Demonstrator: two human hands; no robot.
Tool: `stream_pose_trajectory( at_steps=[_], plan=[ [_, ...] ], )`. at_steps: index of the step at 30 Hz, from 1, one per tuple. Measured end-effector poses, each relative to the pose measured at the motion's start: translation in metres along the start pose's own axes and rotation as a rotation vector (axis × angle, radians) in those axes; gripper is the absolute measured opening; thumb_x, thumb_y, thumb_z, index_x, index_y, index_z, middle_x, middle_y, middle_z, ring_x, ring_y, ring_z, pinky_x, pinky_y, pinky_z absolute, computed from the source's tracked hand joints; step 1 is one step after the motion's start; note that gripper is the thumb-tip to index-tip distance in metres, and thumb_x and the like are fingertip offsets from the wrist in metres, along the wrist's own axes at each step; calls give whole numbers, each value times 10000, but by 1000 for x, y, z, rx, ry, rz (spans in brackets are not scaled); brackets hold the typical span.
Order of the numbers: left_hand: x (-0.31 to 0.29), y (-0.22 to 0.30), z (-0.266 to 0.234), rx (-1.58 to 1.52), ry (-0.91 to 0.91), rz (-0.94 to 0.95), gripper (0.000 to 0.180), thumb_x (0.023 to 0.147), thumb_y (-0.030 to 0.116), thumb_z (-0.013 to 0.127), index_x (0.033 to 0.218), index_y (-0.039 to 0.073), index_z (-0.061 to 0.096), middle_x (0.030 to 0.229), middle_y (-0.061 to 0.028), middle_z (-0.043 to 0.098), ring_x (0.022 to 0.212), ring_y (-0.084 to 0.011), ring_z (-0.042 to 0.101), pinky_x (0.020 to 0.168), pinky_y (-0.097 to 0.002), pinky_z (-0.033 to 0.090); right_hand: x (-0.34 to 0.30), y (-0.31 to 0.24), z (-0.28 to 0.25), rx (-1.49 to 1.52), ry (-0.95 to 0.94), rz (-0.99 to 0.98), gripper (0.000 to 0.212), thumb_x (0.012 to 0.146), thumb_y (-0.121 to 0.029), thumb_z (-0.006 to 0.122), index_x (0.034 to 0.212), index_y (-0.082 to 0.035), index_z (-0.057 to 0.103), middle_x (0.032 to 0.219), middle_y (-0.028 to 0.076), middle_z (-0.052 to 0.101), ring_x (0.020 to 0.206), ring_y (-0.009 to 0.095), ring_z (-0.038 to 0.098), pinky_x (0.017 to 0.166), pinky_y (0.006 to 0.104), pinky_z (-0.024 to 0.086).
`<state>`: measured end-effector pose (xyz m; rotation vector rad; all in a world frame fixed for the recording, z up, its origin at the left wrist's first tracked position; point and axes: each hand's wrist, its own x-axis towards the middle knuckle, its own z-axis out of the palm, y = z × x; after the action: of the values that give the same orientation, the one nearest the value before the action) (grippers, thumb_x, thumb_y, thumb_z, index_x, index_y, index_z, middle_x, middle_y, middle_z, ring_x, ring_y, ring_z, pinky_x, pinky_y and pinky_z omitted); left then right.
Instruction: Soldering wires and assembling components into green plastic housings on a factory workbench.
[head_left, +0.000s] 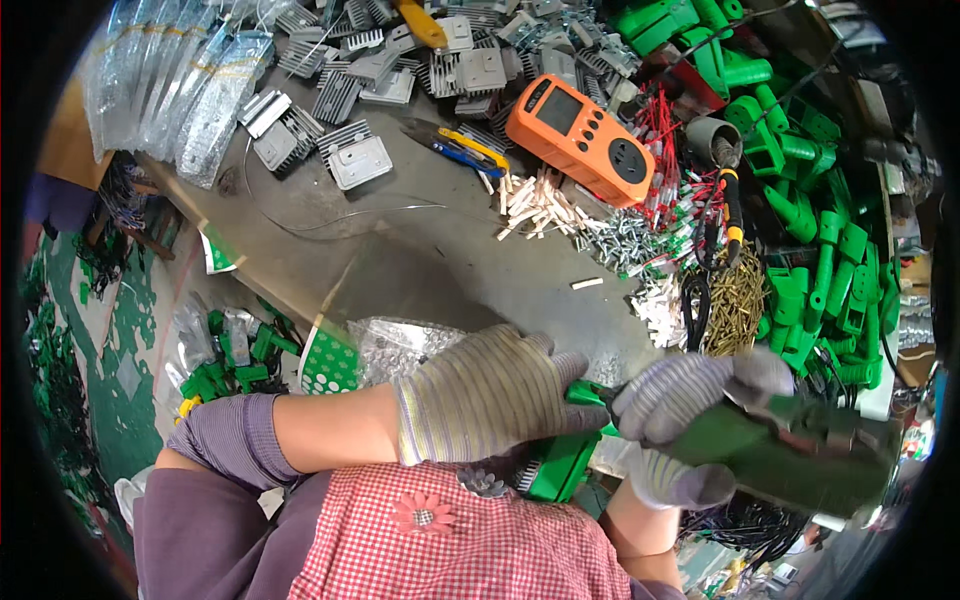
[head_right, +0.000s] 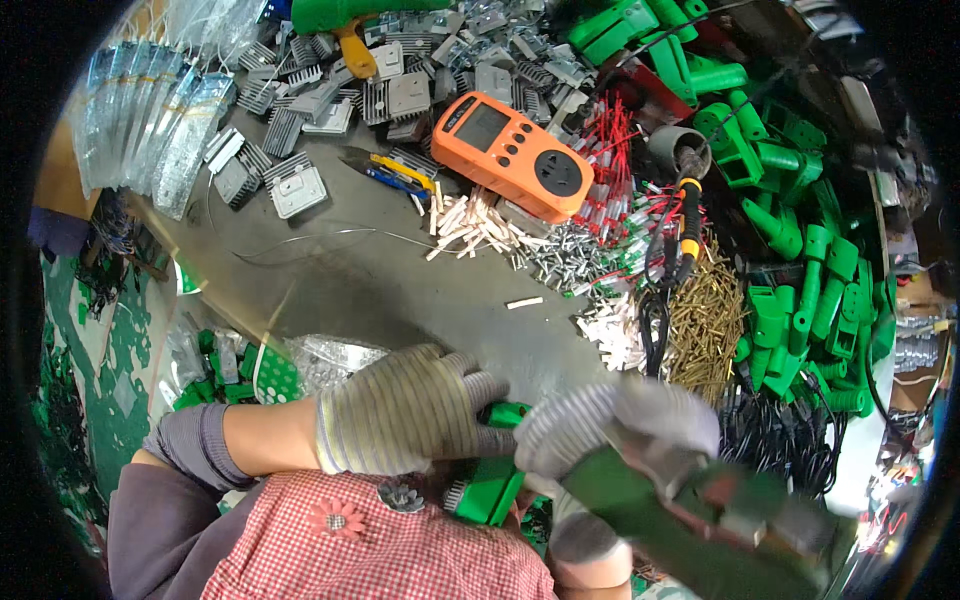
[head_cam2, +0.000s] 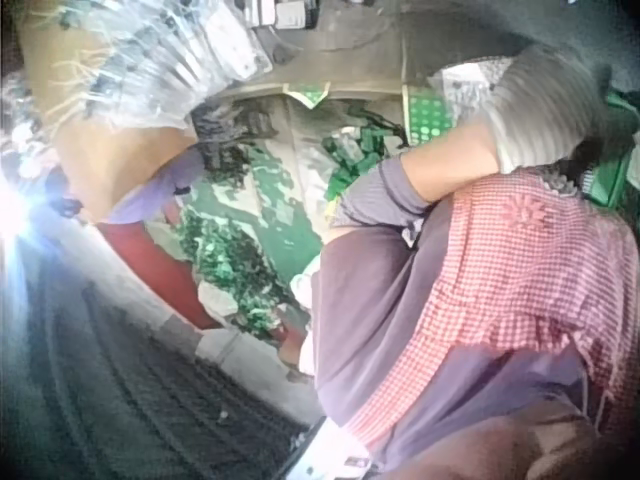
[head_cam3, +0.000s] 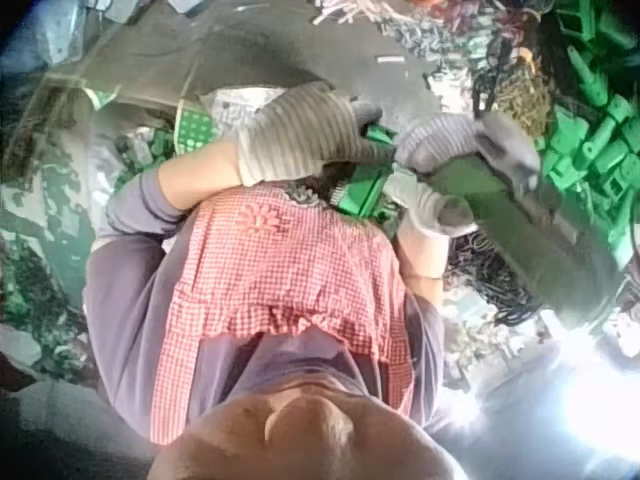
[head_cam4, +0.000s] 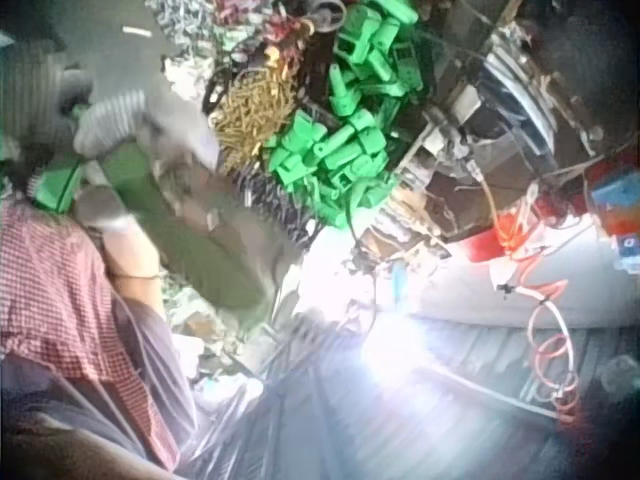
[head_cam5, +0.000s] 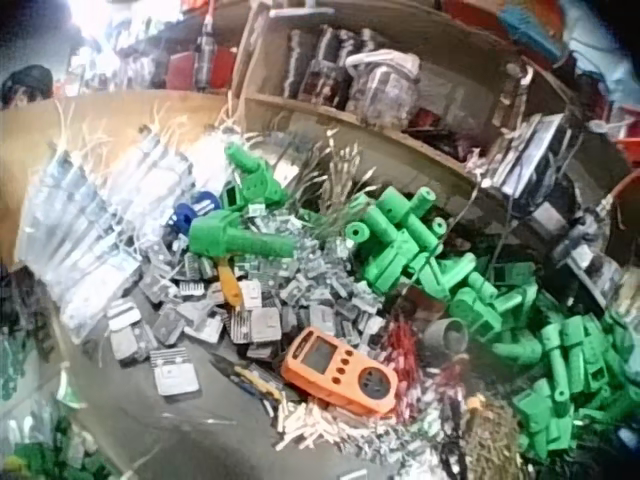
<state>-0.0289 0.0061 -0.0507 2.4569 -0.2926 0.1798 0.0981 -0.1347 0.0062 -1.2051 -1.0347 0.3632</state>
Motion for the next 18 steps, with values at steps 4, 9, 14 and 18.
stream_pose_trajectory(
  at_steps=[4, 9, 14, 18],
  plan=[
    [-9, 8, -1, 100, 99, 5, 422, 836, 266, 630, 1257, 227, 623, 985, -91, 624, 916, -285, 648, 730, -413, 518, 25, -17, -14, 497, -219, -99, 722, 915, -296, 684, 1455, 30, 332, 587, 22, 532, 470, 151, 523, 531, 311, 517],
    [-21, 9, -20, 252, 98, -264, 707, 618, 421, 775, 1244, 126, 629, 1040, -84, 631, 953, -295, 605, 801, -451, 492, -9, -25, -93, 599, 213, -27, 385, 942, -385, 641, 1080, -33, 568, 848, 10, 540, 744, 130, 538, 921, 353, 503],
    [-17, 1, -21, 309, -114, -299, 777, 562, 582, 776, 1131, 67, 653, 983, -107, 640, 925, -317, 601, 782, -479, 466, -55, 26, -121, 990, 588, 105, 486, 905, -474, 686, 1032, -16, 587, 548, -43, 330, 496, 100, 361, 865, 293, 475],
    [-15, 1, -22, 319, -144, -310, 776, 542, 582, 782, 1110, 67, 664, 958, -104, 644, 903, -312, 605, 762, -472, 466, -52, 32, -104, 947, 619, 68, 478, 927, -475, 654, 1022, -9, 603, 560, -42, 330, 507, 104, 360, 843, 287, 469]
  ],
)
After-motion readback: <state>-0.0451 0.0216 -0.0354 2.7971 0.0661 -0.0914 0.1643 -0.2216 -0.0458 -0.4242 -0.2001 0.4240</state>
